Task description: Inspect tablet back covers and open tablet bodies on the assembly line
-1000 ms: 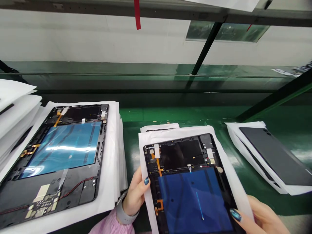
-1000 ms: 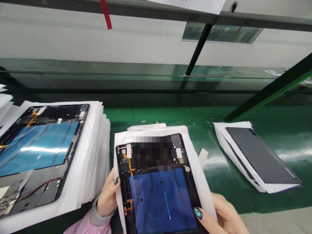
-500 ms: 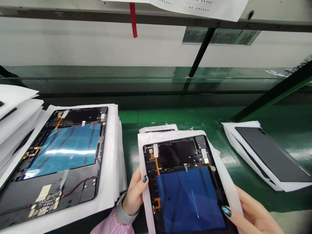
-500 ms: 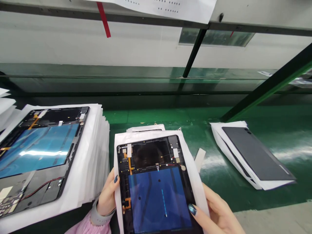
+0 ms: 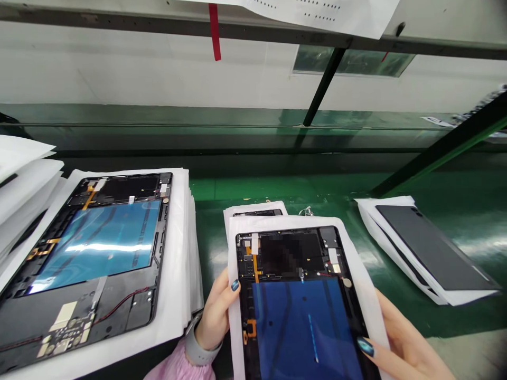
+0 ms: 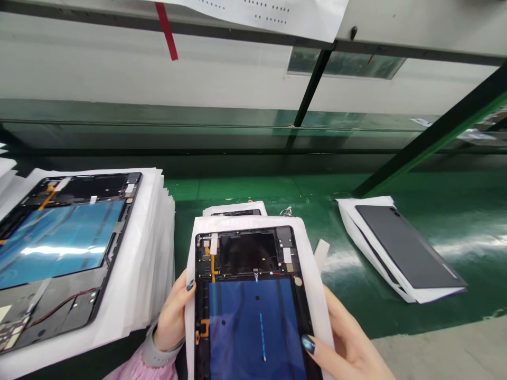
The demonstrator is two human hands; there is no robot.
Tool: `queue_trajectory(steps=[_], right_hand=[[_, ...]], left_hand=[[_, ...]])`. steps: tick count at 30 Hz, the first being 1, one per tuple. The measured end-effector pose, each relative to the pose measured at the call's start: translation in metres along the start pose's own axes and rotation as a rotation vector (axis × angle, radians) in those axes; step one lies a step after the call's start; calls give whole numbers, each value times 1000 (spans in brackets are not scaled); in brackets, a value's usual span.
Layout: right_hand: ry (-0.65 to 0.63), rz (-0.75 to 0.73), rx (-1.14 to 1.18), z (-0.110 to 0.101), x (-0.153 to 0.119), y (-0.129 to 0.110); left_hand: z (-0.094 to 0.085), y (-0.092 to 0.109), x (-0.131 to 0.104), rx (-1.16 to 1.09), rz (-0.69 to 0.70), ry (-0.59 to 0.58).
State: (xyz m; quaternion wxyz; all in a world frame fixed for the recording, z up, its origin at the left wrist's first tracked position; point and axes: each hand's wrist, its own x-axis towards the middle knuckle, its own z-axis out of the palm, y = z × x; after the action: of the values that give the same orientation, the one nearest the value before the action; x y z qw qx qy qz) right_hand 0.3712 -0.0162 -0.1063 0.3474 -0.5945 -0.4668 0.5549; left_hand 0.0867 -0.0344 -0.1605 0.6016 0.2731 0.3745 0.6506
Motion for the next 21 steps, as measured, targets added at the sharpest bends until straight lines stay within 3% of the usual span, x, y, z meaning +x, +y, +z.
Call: queue_trajectory(steps=[5, 15, 21], right_hand=[[-50, -39, 31, 2, 11, -3], [-121, -153, 191, 28, 42, -37], [-142, -194, 285, 31, 51, -36]], left_hand=[[2, 0, 2, 2, -59, 13], [-2, 2, 1, 120, -95, 64], [3, 5, 3, 194, -82, 122]])
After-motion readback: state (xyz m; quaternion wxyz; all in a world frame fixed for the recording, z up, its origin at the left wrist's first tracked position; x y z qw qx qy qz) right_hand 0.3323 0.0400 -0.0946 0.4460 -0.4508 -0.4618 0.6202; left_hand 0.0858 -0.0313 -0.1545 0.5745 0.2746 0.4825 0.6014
